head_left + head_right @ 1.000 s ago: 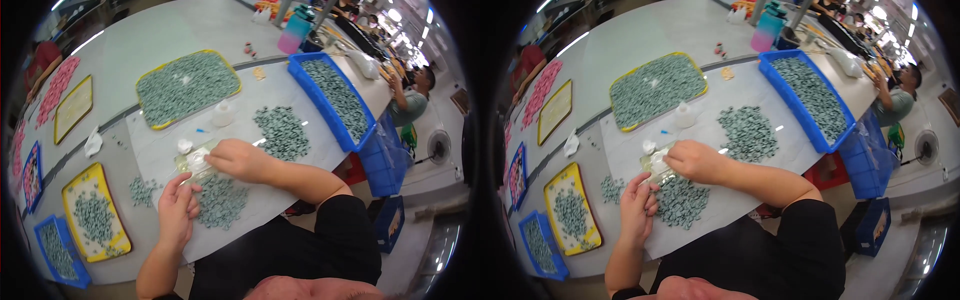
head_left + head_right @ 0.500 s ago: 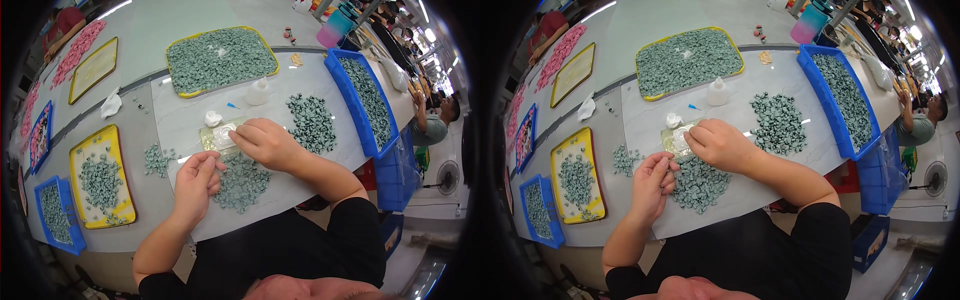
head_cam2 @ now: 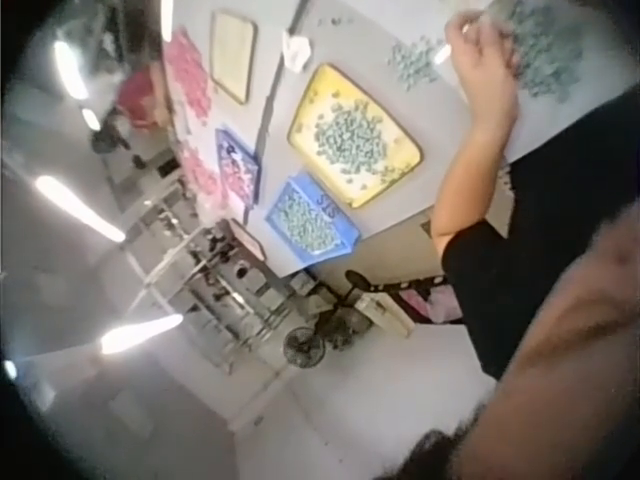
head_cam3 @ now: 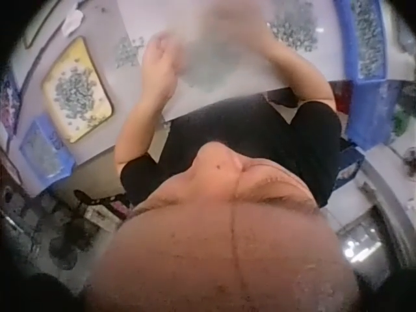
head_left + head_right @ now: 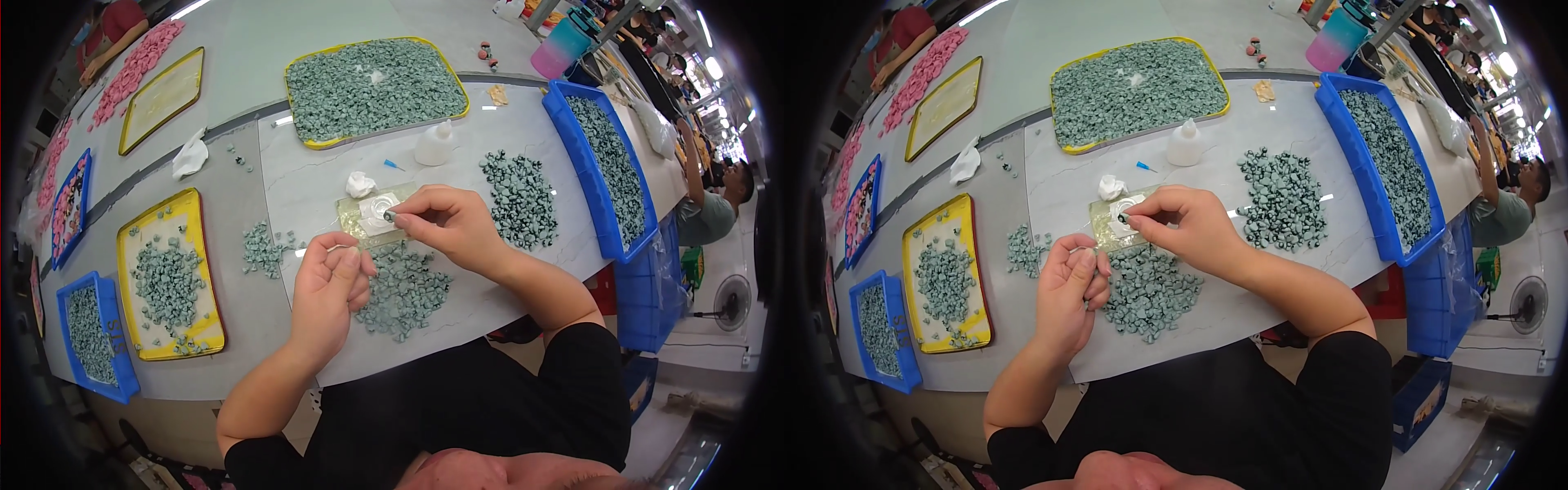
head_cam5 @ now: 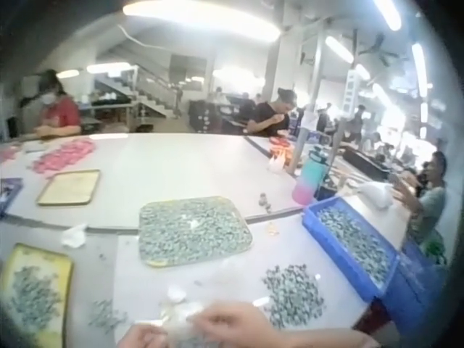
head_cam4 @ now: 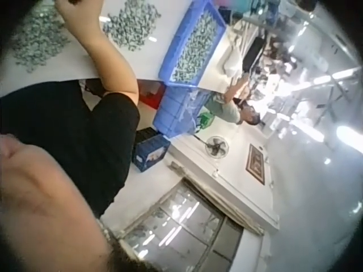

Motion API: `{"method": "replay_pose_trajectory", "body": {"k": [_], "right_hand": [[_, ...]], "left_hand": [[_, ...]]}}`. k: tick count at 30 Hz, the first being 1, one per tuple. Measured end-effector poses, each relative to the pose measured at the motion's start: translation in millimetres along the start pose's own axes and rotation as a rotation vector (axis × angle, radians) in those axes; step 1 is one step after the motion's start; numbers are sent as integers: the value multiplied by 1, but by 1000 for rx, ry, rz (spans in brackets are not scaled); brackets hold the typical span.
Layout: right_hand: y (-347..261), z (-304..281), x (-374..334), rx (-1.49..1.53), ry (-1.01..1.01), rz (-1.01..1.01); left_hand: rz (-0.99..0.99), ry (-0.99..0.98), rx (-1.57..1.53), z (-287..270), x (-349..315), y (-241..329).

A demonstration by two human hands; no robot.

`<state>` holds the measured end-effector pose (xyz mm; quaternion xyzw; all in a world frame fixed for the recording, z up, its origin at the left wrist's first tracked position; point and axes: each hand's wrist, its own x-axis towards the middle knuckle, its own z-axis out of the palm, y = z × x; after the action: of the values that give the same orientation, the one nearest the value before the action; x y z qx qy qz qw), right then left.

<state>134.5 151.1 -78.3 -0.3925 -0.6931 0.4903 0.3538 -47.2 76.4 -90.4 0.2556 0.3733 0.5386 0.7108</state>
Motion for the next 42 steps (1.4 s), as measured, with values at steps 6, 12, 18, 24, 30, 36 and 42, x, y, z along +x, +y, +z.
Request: {"method": "replay_pose_trajectory", "body": {"k": [6,12,18,24,30,36,42], "right_hand": [[5,6,-2,184,-11,147],[11,13,-4,-266,31,-497],[10,13,-4,-475,-75,-854],[14,22,-3,-622,-42,-1000],[15,30,-5,-631,-15,-1049],[16,27,-4,-564,1,-1065],[5,-5,9,-415,-268,-611]], "left_hand": [[-205,-22,-39,-3,4,2],[-337,-93,-154,-7,6,-1],[-397,-73,-210,-9,6,0],[-400,-55,-212,-11,3,2],[-231,-3,-96,-5,-4,-6],[-68,24,11,0,-1,-10],[-250,16,117,-6,1,-1]]}}
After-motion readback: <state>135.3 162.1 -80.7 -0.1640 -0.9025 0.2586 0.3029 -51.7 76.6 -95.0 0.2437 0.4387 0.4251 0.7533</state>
